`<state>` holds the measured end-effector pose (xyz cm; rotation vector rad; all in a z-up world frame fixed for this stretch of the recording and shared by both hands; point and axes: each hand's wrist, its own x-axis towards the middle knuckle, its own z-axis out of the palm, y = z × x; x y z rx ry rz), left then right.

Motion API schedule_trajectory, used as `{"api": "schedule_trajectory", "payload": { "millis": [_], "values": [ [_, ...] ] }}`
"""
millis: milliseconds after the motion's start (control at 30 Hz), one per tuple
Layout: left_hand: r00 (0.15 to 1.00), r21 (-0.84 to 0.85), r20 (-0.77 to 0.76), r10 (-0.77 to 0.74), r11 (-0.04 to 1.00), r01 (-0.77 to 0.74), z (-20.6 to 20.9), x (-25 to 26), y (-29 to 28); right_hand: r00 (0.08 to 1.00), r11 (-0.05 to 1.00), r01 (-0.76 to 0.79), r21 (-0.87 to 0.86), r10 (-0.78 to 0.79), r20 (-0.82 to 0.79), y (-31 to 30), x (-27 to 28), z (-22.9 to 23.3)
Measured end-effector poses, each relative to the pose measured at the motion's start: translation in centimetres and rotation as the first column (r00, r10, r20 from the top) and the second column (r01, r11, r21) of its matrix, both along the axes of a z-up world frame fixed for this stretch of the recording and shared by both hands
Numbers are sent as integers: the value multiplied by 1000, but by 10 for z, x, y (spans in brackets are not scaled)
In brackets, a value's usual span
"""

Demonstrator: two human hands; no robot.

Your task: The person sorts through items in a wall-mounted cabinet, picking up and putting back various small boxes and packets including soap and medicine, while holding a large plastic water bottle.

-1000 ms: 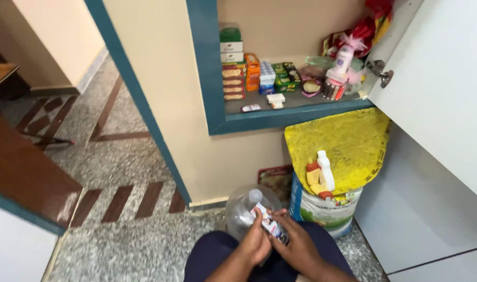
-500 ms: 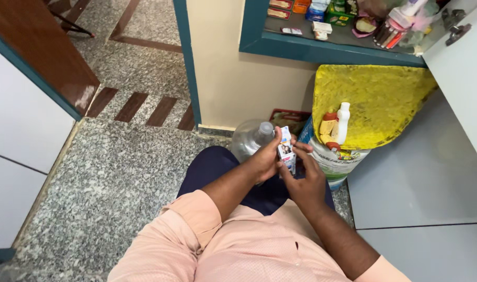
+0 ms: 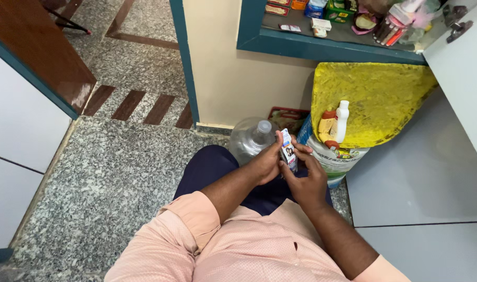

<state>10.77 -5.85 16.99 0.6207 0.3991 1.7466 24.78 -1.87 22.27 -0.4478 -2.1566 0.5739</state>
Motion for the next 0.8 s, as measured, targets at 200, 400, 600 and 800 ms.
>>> {"api": "schedule_trajectory", "payload": {
  "millis": [200, 400, 600, 800],
  "values": [
    [997, -101, -8, 76, 992, -77, -3, -10, 0, 999, 937, -48, -346, 47, -14, 7, -1, -11],
    [982, -278, -30, 187, 942, -188, -18, -16, 12, 995, 989, -35, -142, 47, 86, 8, -1, -6],
    [975, -297, -20, 220, 930, -216, -40, -22, 26, 982, 991, 13, -137, 14, 191, 12, -6, -4],
    [981, -424, 2, 194, 889, -175, -58, -34, 36, 957, 927, 105, -360, 5, 291, 28, -12, -23]
  ]
}}
